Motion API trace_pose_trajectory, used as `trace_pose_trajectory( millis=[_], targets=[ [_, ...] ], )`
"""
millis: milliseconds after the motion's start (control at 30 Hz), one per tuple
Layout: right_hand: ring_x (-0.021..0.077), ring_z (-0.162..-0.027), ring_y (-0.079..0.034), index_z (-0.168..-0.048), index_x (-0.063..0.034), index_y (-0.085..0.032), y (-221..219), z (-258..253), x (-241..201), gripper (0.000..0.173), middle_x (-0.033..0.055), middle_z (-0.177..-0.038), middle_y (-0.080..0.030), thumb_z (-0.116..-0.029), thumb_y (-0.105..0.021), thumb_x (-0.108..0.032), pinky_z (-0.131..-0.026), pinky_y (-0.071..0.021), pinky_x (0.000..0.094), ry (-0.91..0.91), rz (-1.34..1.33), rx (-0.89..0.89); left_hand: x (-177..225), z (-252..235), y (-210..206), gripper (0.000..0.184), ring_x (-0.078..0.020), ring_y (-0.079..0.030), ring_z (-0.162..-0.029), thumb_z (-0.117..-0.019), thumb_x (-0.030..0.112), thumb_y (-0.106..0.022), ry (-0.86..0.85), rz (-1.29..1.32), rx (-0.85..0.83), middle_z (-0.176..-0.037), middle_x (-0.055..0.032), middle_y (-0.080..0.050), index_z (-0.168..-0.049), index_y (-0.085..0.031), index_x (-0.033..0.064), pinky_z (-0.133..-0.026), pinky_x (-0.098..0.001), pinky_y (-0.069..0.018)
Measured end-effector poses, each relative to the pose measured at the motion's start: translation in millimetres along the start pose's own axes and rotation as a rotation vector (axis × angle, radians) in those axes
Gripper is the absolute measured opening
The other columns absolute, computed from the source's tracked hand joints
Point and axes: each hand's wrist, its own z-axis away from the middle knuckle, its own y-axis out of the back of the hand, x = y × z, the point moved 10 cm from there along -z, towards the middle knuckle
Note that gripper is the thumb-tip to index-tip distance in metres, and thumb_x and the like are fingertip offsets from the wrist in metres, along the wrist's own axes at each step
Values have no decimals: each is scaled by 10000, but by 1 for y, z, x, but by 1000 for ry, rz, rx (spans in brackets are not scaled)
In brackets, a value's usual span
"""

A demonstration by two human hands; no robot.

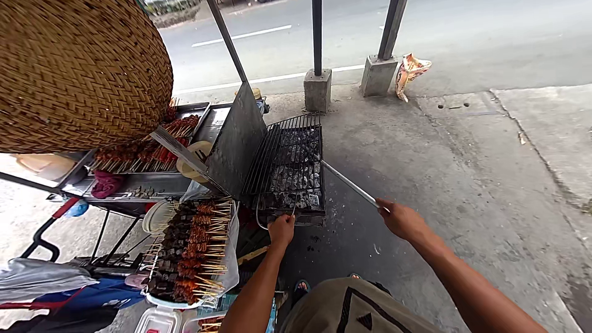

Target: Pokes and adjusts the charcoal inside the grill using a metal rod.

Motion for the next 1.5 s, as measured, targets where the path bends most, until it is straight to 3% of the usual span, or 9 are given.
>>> trace_pose_trajectory(
  millis=[200,300,400,567,767,967,1100,1267,1500],
  targets=[
    [420,-939,-713,-1476,-286,-585,-9,132,68,402,202,-1067,-748,-1078,-528,-296,-853,-522,668,-4,-108,-103,0,-3,-6,440,-209,-655,-1108,-1078,453,-434,11,-32,-37,-1103,-61,-735,-1137,-731,134,-1087,-494,-378],
    [421,-874,-726,-1472,-317,-588,-24,155,76,408,194,-1004,-761,-1067,-537,-310,-793,-535,674,16,-104,-79,3,-1,-5,446,-213,-656,-1116,-1079,450,-430,1,-51,-34,-1112,-64,-735,-1142,-731,127,-1089,-506,-377],
    [403,-882,-733,-1487,-401,-552,-38,135,54,424,162,-981,-766,-1066,-521,-354,-775,-553,652,38,5,-89,8,1,-3,447,-205,-656,-1107,-1081,450,-422,-7,-74,-29,-1109,-59,-733,-1133,-730,131,-1086,-500,-375],
    [398,-926,-729,-1510,-440,-502,-33,110,40,447,152,-1030,-755,-1074,-478,-342,-773,-564,622,93,252,-93,7,2,-2,446,-207,-654,-1120,-1079,453,-418,-15,-99,-27,-1119,-56,-733,-1134,-731,140,-1082,-505,-380],
    [407,-805,-735,-1450,-415,-589,27,135,52,442,146,-925,-764,-1031,-579,-275,-660,-558,633,177,310,59,8,2,0,442,-209,-654,-1129,-1076,450,-425,-16,-66,-22,-1124,-61,-734,-1142,-728,136,-1098,-502,-370],
    [383,-834,-738,-1462,-428,-570,14,124,35,438,132,-970,-766,-1045,-550,-298,-685,-567,606,226,371,-15,8,2,2,446,-209,-652,-1119,-1077,452,-424,-10,-52,-29,-1111,-61,-733,-1138,-728,131,-1093,-495,-371],
    [391,-803,-734,-1451,-415,-590,40,139,56,450,142,-948,-762,-1029,-593,-259,-656,-558,614,212,384,9,8,0,2,449,-205,-656,-1105,-1076,457,-421,-11,-50,-27,-1105,-60,-733,-1132,-728,134,-1086,-497,-378],
    [384,-762,-733,-1429,-408,-614,52,138,49,433,132,-915,-764,-1020,-607,-266,-618,-553,611,253,359,68,5,-1,0,442,-209,-654,-1107,-1075,454,-433,-1,-47,-29,-1103,-59,-732,-1127,-729,129,-1092,-497,-373],
    [420,-1020,-711,-1525,-406,-493,-19,57,1,450,166,-1111,-747,-1080,-456,-345,-845,-544,644,160,262,-120,6,-1,-4,431,-197,-655,-1104,-1073,458,-438,5,-44,-23,-1098,-46,-734,-1114,-735,147,-1086,-497,-374]
  ],
)
